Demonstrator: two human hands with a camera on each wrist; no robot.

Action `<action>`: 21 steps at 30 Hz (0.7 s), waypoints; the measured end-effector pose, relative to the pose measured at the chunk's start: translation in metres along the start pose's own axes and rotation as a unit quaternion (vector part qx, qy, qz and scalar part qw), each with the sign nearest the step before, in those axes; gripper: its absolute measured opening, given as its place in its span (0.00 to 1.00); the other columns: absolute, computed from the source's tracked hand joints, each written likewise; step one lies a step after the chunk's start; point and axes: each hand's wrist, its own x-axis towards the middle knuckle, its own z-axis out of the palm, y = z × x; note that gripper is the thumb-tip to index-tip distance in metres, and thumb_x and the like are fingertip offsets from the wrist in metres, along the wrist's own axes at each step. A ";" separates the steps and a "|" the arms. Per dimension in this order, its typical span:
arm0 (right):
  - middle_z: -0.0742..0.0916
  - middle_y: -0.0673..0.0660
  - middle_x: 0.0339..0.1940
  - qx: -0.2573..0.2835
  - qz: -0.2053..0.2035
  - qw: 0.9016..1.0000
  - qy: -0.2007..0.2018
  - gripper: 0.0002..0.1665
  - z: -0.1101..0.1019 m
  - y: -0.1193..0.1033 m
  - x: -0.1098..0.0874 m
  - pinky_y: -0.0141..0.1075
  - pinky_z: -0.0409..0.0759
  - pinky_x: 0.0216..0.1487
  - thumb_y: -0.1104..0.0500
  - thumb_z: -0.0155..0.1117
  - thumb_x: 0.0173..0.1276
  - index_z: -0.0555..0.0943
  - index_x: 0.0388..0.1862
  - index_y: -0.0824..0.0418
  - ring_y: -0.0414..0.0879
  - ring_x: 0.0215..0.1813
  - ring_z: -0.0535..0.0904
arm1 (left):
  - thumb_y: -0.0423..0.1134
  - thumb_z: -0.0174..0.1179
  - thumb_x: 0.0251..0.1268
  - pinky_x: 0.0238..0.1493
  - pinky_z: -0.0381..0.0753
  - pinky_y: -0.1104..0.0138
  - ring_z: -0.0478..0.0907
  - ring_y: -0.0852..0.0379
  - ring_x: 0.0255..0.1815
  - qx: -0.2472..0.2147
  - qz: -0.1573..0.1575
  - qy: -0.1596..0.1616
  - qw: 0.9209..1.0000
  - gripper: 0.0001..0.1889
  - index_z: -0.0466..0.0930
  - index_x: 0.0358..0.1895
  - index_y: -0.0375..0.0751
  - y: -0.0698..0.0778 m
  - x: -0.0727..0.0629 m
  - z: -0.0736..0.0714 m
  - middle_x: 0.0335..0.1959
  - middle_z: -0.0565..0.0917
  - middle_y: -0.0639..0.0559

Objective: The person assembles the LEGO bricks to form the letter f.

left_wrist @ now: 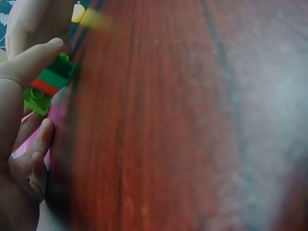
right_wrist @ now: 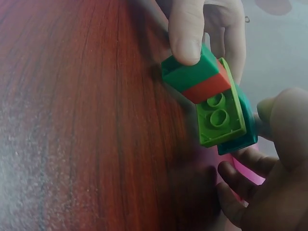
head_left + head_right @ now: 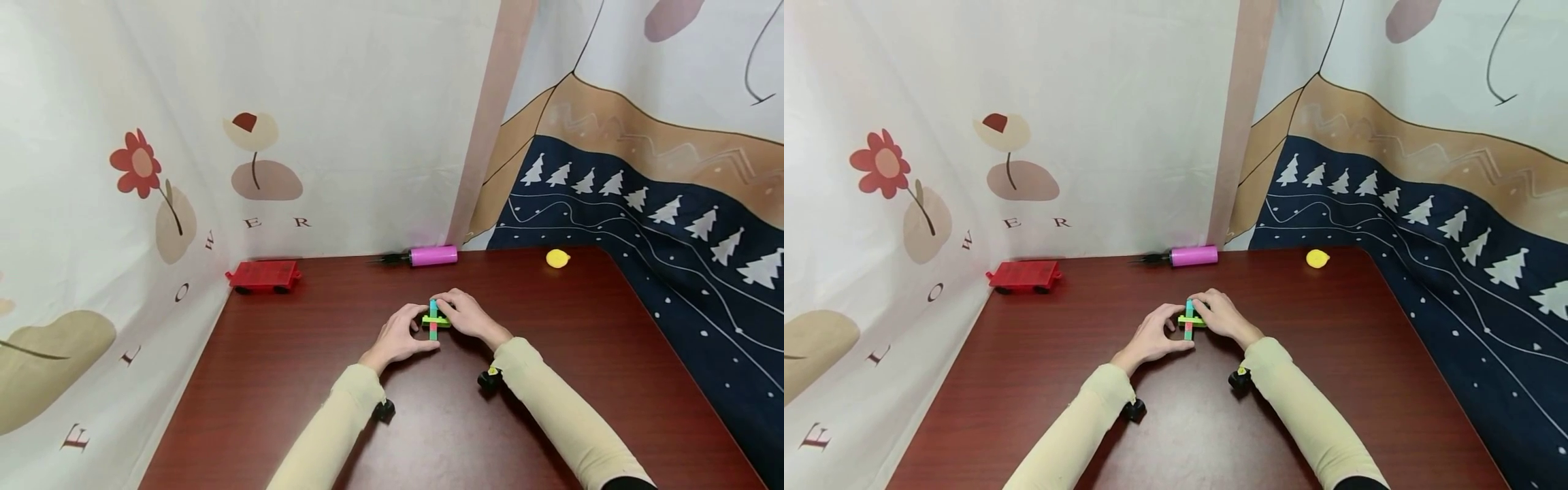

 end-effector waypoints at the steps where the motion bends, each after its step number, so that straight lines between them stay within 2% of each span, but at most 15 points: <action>1: 0.86 0.62 0.57 0.003 0.005 1.000 0.000 0.20 0.000 0.000 0.000 0.55 0.77 0.63 0.56 0.52 0.86 0.83 0.66 0.63 0.56 0.59 0.80 | 0.57 0.80 0.54 0.42 0.78 0.65 0.79 0.60 0.45 -0.002 -0.001 0.001 1.000 0.42 0.76 0.72 0.50 0.000 0.000 0.000 0.62 0.80 0.57; 5: 0.85 0.61 0.61 0.012 0.020 1.000 0.002 0.20 0.002 0.002 0.001 0.56 0.75 0.67 0.55 0.52 0.86 0.82 0.66 0.61 0.56 0.62 0.80 | 0.56 0.80 0.55 0.42 0.78 0.66 0.79 0.61 0.45 -0.010 -0.004 0.002 1.000 0.41 0.76 0.72 0.49 -0.002 0.001 0.000 0.62 0.80 0.57; 10: 0.86 0.60 0.61 0.011 0.019 1.000 -0.003 0.19 0.003 0.005 0.002 0.55 0.75 0.67 0.55 0.52 0.86 0.83 0.65 0.61 0.55 0.62 0.81 | 0.55 0.81 0.54 0.42 0.78 0.66 0.79 0.61 0.44 -0.019 -0.011 -0.003 1.000 0.41 0.76 0.71 0.48 -0.003 0.002 -0.001 0.62 0.80 0.57; 15: 0.85 0.61 0.64 0.015 0.021 1.000 -0.007 0.21 0.002 0.005 0.003 0.57 0.73 0.70 0.54 0.52 0.86 0.82 0.67 0.62 0.57 0.67 0.79 | 0.54 0.80 0.55 0.44 0.78 0.65 0.79 0.60 0.44 -0.031 -0.014 -0.006 0.999 0.41 0.76 0.72 0.46 -0.004 0.004 -0.002 0.61 0.81 0.54; 21: 0.86 0.60 0.64 0.014 0.025 1.000 -0.012 0.21 0.004 0.004 0.003 0.54 0.75 0.69 0.54 0.52 0.86 0.81 0.68 0.60 0.55 0.65 0.81 | 0.55 0.79 0.57 0.46 0.78 0.66 0.79 0.60 0.45 -0.034 -0.021 -0.011 0.999 0.41 0.75 0.72 0.44 -0.007 0.003 -0.002 0.61 0.81 0.53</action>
